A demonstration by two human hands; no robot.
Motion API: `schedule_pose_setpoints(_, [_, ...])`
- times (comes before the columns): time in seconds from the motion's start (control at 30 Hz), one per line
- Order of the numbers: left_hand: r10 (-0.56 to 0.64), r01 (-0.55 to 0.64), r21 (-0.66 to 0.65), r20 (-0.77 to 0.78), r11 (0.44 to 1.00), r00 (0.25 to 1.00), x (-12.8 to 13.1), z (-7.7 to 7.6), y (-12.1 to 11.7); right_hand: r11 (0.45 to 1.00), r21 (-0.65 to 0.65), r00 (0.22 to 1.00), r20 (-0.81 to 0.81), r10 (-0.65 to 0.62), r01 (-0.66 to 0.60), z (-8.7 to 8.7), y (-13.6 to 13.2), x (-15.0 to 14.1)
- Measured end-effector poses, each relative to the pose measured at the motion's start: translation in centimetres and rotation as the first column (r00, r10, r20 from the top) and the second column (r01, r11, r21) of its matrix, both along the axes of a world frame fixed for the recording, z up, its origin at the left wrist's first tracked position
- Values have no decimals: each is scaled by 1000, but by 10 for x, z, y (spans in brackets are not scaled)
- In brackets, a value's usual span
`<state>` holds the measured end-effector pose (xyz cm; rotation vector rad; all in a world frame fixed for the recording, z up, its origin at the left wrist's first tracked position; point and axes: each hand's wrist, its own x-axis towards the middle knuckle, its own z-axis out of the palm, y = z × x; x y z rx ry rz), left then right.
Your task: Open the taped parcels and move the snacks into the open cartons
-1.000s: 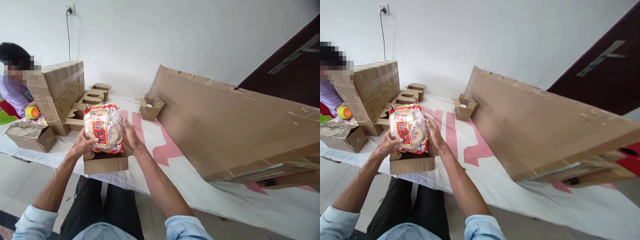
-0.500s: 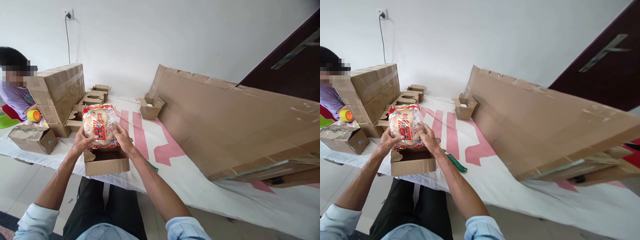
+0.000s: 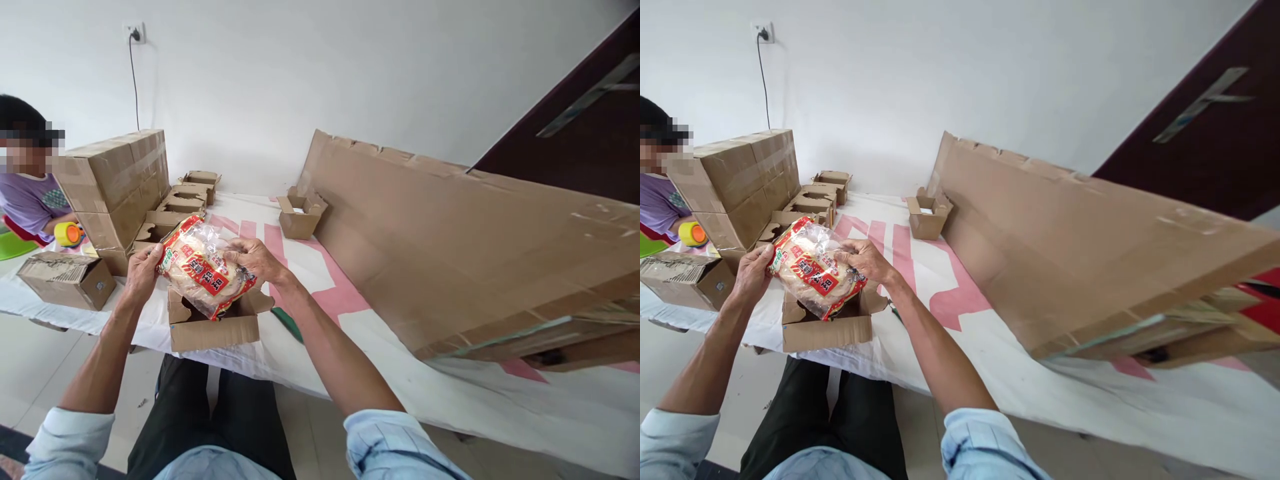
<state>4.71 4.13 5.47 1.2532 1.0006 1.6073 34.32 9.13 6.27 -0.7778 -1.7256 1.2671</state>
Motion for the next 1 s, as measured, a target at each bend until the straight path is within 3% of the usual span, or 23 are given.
schedule_pose_setpoints(0.1, [-40, 40, -16, 40, 999, 998, -1, -10, -8, 1000, 16, 999, 38, 4, -4, 4, 6, 7])
schedule_pose_setpoints(0.2, [-126, 126, -75, 6, 989, 992, -10, -10, -15, 999, 52, 995, 99, -21, 16, 9, 13, 17])
schedule_pose_setpoints(0.37, [-88, 80, -54, -150, 995, 985, -24, 23, -16, 989, 104, 969, 236, 79, -105, 35, 18, 25])
schedule_pose_setpoints(0.47, [-168, 159, -54, -314, 986, 934, -18, 45, -10, 960, 173, 906, 401, 135, -220, 58, 12, 15])
schedule_pose_setpoints(0.57, [-269, 263, -73, -425, 962, 864, -5, 49, -5, 941, 251, 862, 502, 73, -226, 72, 8, 4])
schedule_pose_setpoints(0.63, [-225, 235, -27, -418, 972, 880, 1, 40, -4, 942, 283, 887, 461, 30, -179, 72, 11, 3])
schedule_pose_setpoints(0.7, [-91, 113, 41, -358, 993, 929, 4, 28, -3, 943, 327, 947, 315, -54, -55, 62, 18, 9])
schedule_pose_setpoints(0.77, [72, -51, 86, -261, 995, 963, 3, 16, -2, 918, 361, 973, 95, -210, 163, 45, 24, 14])
schedule_pose_setpoints(0.87, [230, -223, 100, -68, 970, 971, 3, 2, 4, 861, 243, 893, -181, -412, 446, 6, 21, 8])
schedule_pose_setpoints(0.93, [259, -261, 103, 38, 960, 965, 8, -5, 9, 907, 55, 888, -240, -393, 417, -23, 9, -9])
schedule_pose_setpoints(1.0, [250, -262, 120, 104, 958, 963, 15, -11, 12, 967, -169, 931, -282, -232, 190, -48, -6, -32])
